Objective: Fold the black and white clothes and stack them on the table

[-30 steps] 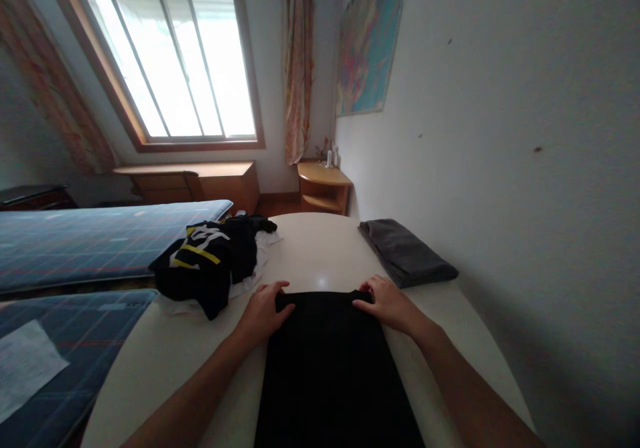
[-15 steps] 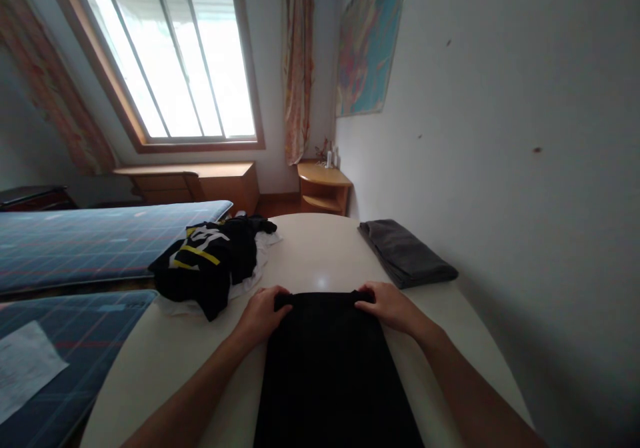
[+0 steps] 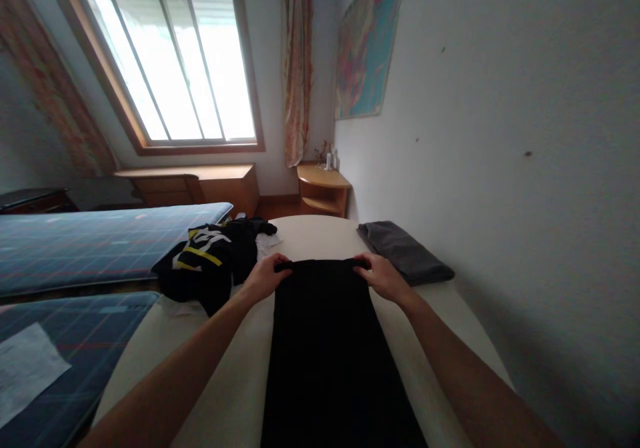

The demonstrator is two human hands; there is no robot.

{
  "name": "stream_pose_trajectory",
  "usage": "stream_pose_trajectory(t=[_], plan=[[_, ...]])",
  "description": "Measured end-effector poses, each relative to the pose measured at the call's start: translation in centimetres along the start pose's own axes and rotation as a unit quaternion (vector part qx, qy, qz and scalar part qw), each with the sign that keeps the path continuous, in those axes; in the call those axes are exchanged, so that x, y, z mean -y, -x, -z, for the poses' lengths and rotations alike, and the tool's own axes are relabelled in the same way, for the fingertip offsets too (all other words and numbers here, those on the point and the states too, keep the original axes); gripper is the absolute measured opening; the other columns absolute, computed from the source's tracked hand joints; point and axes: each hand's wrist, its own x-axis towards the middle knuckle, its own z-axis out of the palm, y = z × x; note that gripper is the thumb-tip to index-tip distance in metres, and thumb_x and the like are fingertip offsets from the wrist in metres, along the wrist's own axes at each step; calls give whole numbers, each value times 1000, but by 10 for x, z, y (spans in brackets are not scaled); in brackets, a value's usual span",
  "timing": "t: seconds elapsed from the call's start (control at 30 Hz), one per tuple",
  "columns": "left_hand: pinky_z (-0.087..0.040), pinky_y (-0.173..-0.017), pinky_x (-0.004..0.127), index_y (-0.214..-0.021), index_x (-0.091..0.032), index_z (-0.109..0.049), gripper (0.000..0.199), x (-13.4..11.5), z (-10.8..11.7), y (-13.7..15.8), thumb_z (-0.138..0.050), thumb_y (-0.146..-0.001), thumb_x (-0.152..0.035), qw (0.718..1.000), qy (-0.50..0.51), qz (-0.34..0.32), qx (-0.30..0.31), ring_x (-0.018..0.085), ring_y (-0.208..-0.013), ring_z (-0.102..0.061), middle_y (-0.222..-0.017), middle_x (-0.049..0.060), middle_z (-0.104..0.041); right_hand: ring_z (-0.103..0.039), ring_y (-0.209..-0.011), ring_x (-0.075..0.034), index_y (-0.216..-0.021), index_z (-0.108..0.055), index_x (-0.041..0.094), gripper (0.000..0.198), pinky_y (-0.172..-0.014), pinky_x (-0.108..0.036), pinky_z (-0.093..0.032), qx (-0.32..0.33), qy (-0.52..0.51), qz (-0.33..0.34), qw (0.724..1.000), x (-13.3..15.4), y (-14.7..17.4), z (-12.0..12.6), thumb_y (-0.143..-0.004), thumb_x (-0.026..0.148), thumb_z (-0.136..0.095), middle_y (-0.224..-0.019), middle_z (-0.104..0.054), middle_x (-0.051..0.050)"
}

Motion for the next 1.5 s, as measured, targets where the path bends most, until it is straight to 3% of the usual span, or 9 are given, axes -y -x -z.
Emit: stream_pose_trajectory(t=[0.13,0.27,0.43,0.57,0.8,0.97,1.07,1.23,1.5], plan=[[-58,-75,33,-91,-16,-68,21,-21,10,-17,-71,-71,-15,998,50,22,7,19,-81,-66,-87,2,-69,-67,-89,-22,-112,-65,19,28,-59,-32,-64,-11,-154,-63,986,7,-13,10,-84,22,-65,-106,-68,-8],[-59,-58,28,-99,-16,-65,27,-38,14,-16,-73,-73,-18,991,112,68,16,17,-76,-64,-89,2,-64,-65,-93,-20,-116,-61,20,33,-70,-36,-66,-14,-272,-87,958,13,-12,17,-84,25,-69,-109,-65,-7],[-60,-65,27,-96,-17,-60,27,-49,19,-4,-76,-75,-22,979,181,92,27,13,-78,-63,-91,1,-61,-66,-94,-18,-115,-61,22,39,-81,-37,-63,47,-353,-86,930,11,0,24,-80,32,-76,-105,-67,-4],[-57,-68,26,-94,-17,-60,36,-52,25,11,-82,-68,-27,966,238,92,50,12,-77,-62,-91,0,-61,-65,-91,-16,-108,-63,20,42,-87,-37,-58,90,-364,-46,926,12,16,32,-75,40,-80,-102,-68,-3],[-50,-84,32,-98,-17,-65,31,-38,30,67,-75,-73,-31,980,158,-33,114,17,-87,-61,-92,3,-66,-63,-93,-19,-99,-65,18,33,-90,-39,-51,123,-253,41,959,15,63,43,-80,43,-76,-97,-68,-5],[-45,-98,35,-95,-19,-62,21,-20,26,110,-72,-78,-23,971,124,-113,168,24,-113,-58,-109,8,-66,-59,-111,-22,-95,-64,20,18,-99,-39,-47,158,-237,75,955,8,104,40,-84,32,-72,-108,-65,-7],[-42,-101,38,-93,-20,-60,20,-12,19,129,-72,-77,-18,965,82,-162,190,26,-119,-54,-108,9,-65,-57,-115,-22,-91,-62,20,11,-101,-39,-46,174,-208,88,959,8,123,34,-82,21,-68,-107,-63,-7],[-44,-101,40,-92,-21,-62,26,-2,4,143,-73,-71,-12,953,26,-189,237,27,-122,-50,-107,8,-63,-60,-105,-20,-108,-64,21,44,-97,-38,-48,180,-55,128,974,10,142,23,-69,2,-54,-110,-62,-8],[-45,-99,40,-90,-21,-59,22,3,-9,147,-71,-74,-12,955,59,-209,204,26,-118,-52,-97,6,-65,-53,-118,-27,-121,-61,22,59,-109,-49,-38,139,156,226,951,28,153,10,-63,7,-56,-119,-60,-10]])
